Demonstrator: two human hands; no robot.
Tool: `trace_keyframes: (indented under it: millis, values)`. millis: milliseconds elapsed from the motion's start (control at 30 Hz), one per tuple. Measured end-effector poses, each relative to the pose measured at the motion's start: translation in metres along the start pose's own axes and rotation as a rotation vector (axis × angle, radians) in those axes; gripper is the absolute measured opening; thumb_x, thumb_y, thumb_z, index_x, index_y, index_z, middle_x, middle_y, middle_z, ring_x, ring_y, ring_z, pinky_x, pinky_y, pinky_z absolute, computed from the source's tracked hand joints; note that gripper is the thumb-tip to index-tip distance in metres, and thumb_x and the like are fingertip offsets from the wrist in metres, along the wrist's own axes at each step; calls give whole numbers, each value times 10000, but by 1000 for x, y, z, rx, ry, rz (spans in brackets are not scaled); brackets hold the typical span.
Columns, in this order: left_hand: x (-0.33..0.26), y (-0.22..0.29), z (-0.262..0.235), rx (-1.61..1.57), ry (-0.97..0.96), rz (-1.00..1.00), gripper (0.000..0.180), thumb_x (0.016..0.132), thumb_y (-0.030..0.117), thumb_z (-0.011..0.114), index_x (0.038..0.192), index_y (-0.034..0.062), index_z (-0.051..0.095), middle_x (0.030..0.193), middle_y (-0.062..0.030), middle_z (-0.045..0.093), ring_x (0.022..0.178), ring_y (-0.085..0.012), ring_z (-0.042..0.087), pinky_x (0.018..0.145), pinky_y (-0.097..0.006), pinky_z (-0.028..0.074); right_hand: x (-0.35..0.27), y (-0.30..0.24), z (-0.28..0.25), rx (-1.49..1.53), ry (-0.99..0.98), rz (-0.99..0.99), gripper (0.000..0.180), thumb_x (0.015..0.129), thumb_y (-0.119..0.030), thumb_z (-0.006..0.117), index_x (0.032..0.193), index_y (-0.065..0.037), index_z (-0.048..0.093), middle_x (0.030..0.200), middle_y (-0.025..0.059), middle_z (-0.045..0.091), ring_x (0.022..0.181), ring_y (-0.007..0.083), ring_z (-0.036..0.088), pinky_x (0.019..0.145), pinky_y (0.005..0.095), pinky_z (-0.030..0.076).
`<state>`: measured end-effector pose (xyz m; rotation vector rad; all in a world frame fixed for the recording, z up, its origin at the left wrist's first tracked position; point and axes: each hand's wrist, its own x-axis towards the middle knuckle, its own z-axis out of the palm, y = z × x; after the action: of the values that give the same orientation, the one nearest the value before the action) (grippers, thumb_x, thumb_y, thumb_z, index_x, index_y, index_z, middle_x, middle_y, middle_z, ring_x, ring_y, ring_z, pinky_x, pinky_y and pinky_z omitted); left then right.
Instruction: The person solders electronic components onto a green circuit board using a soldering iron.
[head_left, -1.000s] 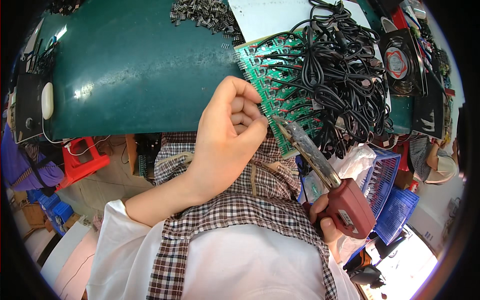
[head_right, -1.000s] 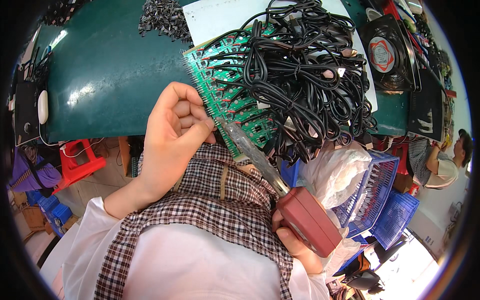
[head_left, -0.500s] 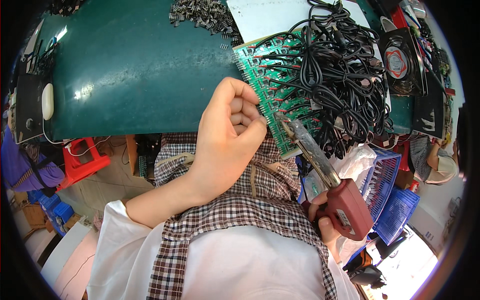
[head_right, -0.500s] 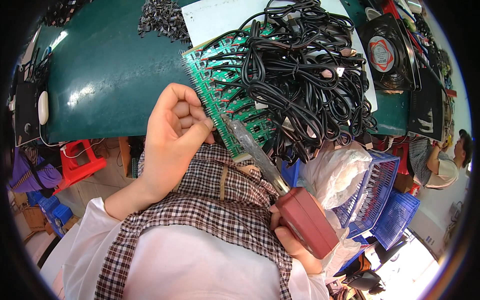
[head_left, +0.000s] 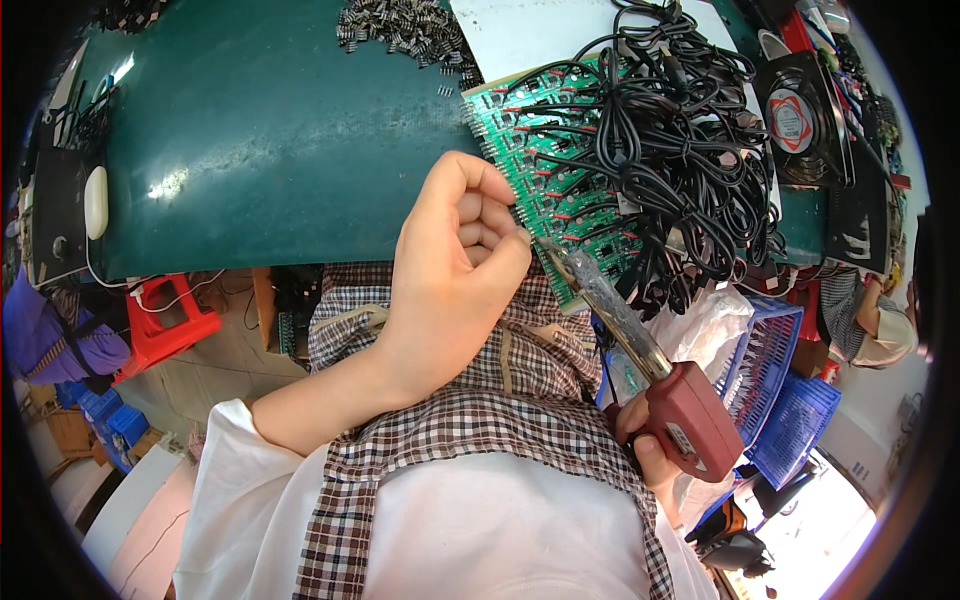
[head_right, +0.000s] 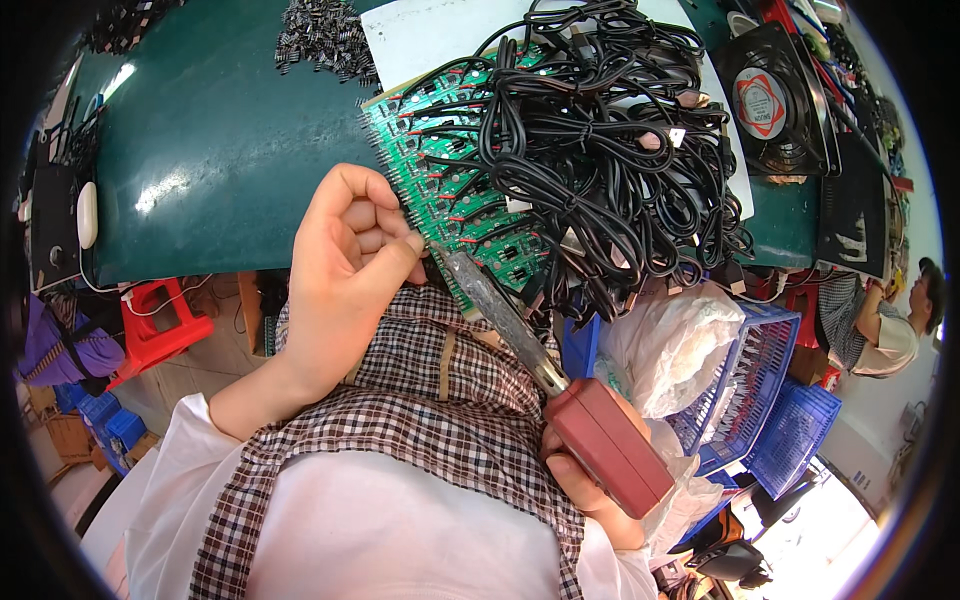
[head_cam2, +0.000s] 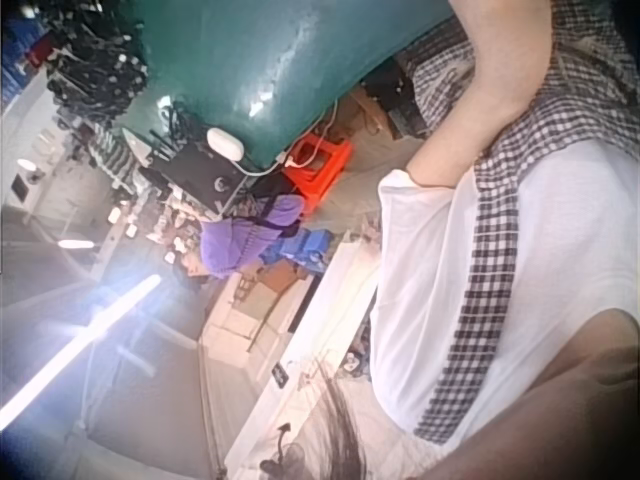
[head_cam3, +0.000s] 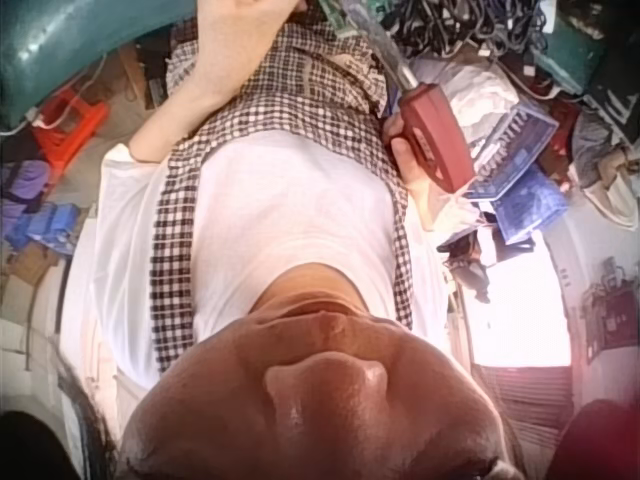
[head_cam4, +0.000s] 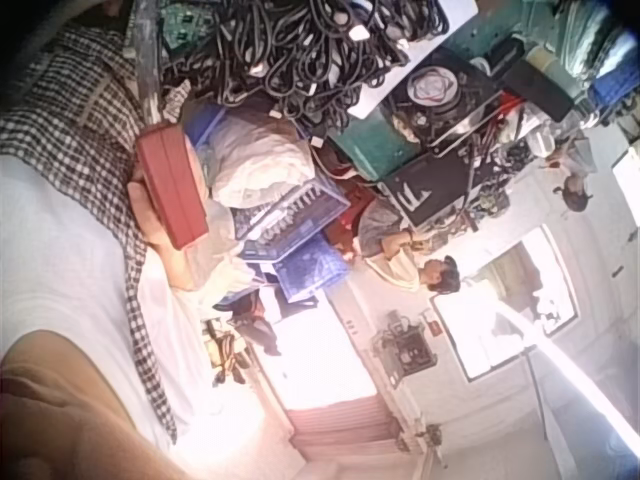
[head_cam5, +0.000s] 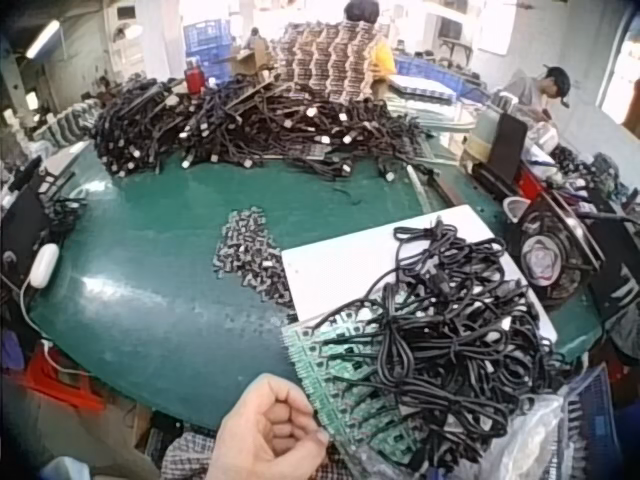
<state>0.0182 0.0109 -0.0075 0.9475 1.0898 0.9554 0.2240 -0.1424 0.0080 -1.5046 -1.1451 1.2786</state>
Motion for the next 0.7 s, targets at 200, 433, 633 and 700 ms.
trace_keyframes:
  millis: [200,433,633,700]
  values:
    - [0,2,1,-9,-8,-17,222,779,-80,498,928,39,386,755,-18,484,675,-68,501,596,-206,452,0,-16,3,129,13,121,285,673,-237,660,793,4,567,647,64,548,507,153,507,522,255,401]
    - [8,15,-27,172,51,40,208,801,-25,507,994,12,439,808,-46,538,669,-67,497,575,-190,427,-2,8,-4,27,9,-22,342,647,-256,684,811,15,557,656,74,550,542,156,527,539,260,413]
    - [57,23,-57,981,204,427,230,721,64,618,930,22,530,803,-100,560,698,-254,567,643,-346,451,-8,-12,4,203,53,113,447,688,-274,671,973,36,519,685,68,538,600,143,523,527,231,388]
    - [63,23,-54,995,203,379,233,719,96,629,922,20,542,854,-115,570,787,-300,566,698,-383,447,-10,-13,0,185,16,137,521,698,-287,672,1053,41,477,718,64,533,585,129,504,509,218,364]
